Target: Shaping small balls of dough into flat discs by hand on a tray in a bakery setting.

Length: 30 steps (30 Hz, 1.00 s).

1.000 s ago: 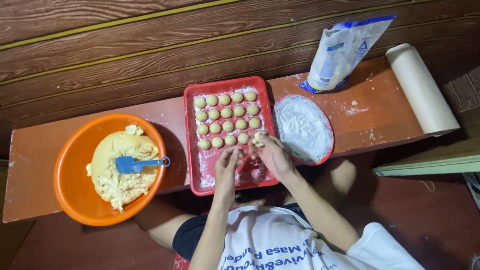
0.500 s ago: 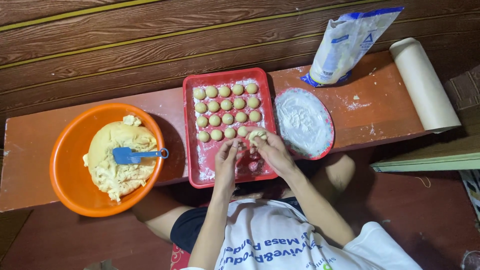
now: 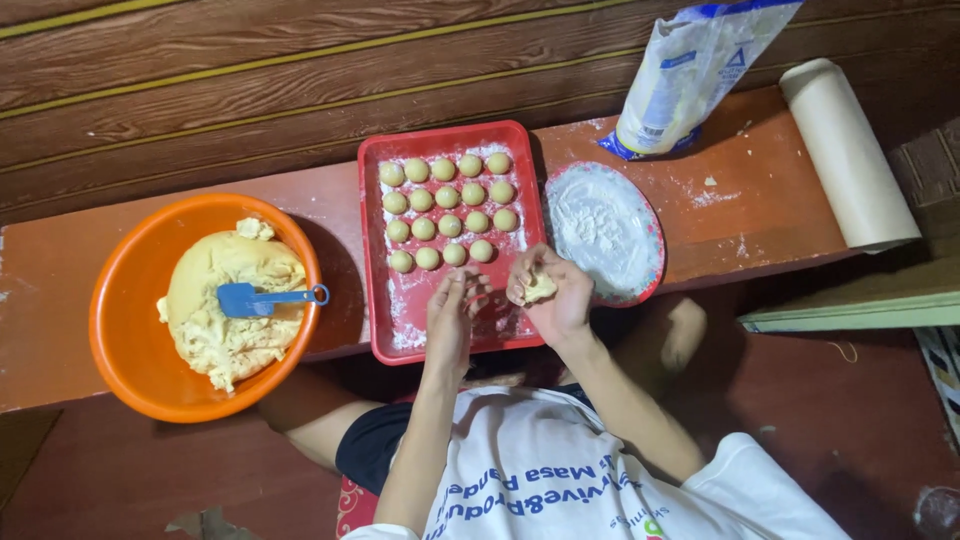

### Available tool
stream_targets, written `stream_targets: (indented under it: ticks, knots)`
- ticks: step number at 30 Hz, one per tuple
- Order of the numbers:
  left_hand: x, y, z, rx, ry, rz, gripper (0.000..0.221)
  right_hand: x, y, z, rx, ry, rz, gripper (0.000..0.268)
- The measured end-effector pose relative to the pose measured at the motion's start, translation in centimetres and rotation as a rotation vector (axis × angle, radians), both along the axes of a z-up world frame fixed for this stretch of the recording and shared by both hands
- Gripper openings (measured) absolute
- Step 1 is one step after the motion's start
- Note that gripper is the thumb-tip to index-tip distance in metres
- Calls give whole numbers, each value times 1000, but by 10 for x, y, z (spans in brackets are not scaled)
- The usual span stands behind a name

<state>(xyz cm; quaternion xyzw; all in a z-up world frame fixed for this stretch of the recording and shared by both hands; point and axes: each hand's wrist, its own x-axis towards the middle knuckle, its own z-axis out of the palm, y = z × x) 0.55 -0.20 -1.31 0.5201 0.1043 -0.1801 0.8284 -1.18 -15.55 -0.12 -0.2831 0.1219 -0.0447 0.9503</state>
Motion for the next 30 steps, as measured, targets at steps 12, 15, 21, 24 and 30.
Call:
stream_targets:
  ticks: [12, 15, 21, 24, 30]
  knots:
    - [-4, -3, 15, -1, 12, 5, 59, 5, 8, -6, -155, 214, -80, 48]
    - [2, -7, 22, -73, 16, 37, 71, 11, 18, -9, -252, 181, -35, 43]
    - [2, -25, 31, -131, -229, 94, 81, -12, 75, 33, -746, -96, 52, 58]
    - [-15, -40, 40, -98, -384, 36, 89, -6, 68, 17, -1218, -344, -75, 85]
    - [-6, -45, 44, 124, -724, -6, 97, 26, 52, 8, -1303, -490, -141, 76]
